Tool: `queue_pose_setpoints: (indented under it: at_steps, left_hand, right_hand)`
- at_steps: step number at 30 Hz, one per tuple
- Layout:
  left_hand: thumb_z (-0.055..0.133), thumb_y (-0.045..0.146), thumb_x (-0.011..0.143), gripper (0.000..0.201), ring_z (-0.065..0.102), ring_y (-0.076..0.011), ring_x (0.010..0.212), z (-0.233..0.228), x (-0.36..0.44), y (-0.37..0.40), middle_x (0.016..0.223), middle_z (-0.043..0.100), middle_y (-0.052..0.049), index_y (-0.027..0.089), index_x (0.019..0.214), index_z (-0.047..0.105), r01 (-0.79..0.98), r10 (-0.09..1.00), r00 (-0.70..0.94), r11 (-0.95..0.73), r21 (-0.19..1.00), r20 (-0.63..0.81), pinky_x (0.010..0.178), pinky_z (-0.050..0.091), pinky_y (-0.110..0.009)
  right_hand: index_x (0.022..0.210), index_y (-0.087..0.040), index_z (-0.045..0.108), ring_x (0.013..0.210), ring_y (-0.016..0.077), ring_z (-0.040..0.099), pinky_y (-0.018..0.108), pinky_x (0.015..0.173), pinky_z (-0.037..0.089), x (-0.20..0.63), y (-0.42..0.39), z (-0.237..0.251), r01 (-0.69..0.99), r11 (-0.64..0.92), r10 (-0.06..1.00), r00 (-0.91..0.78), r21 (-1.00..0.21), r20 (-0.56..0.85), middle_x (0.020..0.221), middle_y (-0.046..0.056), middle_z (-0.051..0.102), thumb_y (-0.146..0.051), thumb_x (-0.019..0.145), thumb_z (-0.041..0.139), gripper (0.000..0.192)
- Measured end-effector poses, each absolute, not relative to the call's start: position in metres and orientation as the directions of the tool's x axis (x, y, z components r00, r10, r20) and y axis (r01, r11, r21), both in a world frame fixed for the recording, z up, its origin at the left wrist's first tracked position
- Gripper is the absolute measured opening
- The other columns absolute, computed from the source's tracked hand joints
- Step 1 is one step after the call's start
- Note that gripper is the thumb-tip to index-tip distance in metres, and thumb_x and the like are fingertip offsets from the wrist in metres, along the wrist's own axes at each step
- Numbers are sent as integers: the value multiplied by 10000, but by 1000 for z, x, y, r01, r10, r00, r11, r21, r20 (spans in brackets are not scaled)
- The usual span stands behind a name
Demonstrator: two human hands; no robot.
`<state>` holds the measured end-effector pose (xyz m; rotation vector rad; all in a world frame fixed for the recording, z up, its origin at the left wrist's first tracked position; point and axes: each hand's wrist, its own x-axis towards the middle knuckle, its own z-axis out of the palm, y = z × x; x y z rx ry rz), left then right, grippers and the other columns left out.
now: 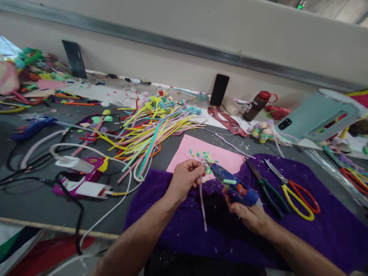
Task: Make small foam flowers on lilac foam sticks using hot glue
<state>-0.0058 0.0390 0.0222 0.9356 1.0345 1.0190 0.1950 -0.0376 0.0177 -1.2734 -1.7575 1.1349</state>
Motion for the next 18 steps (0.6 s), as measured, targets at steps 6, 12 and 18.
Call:
queue_pose_setpoints:
  at_steps: [6, 12, 18]
  left_hand:
    - [651, 323, 672, 213, 436, -33, 365, 24, -5, 38, 552, 599, 5, 143, 643, 542, -204, 954, 200, 262, 943, -222, 329, 280, -131]
    - [651, 310, 658, 205, 433, -34, 363, 26, -4, 38, 557, 606, -2, 142, 618, 539, -200, 950, 209, 275, 940, -234, 329, 278, -135]
    - [651, 311, 654, 196, 437, -34, 359, 24, -5, 37, 545, 603, 5, 147, 617, 548, -204, 949, 213, 276, 939, -232, 331, 278, -137]
  right_hand:
    - [945, -169, 584, 616, 158, 540, 245, 546, 466, 197, -36, 11, 366, 143, 963, -267, -920, 44, 756, 56, 592, -426, 782, 543, 307]
    - [914, -174, 588, 559, 140, 517, 228, 502, 443, 195, -35, 14, 354, 147, 963, -265, -924, 52, 701, 31, 582, -436, 760, 560, 305]
    - [846, -171, 603, 543, 144, 523, 234, 507, 443, 192, -34, 17, 378, 157, 969, -239, -913, 68, 667, 32, 592, -489, 748, 551, 337]
